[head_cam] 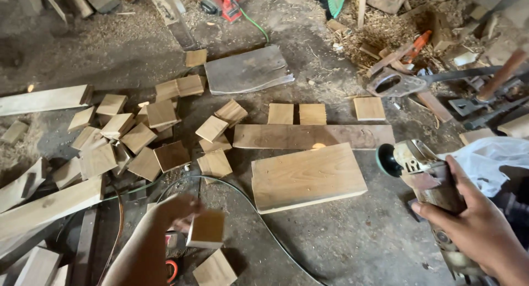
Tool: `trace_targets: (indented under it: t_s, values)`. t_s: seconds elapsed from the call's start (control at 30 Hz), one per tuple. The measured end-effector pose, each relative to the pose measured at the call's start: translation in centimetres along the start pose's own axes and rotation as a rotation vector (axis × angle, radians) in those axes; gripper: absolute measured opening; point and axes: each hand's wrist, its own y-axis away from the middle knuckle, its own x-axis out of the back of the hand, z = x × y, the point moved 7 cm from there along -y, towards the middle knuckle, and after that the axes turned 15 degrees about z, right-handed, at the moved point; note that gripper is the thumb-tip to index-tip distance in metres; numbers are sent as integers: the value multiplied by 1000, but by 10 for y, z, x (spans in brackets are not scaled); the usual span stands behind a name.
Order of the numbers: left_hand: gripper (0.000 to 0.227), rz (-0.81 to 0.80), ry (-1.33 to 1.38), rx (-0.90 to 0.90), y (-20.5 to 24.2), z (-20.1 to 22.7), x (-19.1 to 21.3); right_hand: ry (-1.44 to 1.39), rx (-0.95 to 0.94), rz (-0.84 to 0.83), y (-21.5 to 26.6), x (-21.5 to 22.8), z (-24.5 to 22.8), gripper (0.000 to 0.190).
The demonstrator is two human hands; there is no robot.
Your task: Sanding small wooden blocks using a handheld angle grinder
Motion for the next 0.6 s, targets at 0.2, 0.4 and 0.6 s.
trace_targets:
  t_s: [0.2,0.4,0.6]
  values:
    - [21,534,-1196,-726,-36,30,4,-16,-125,-21,6,-25,-4,109]
    - [80,829,-393,-53,-21,88,10,-41,190,100,-1,-39,7,115]
    - [81,994,-291,-95,-48,102,-3,-143,130,137,-12,-36,22,116]
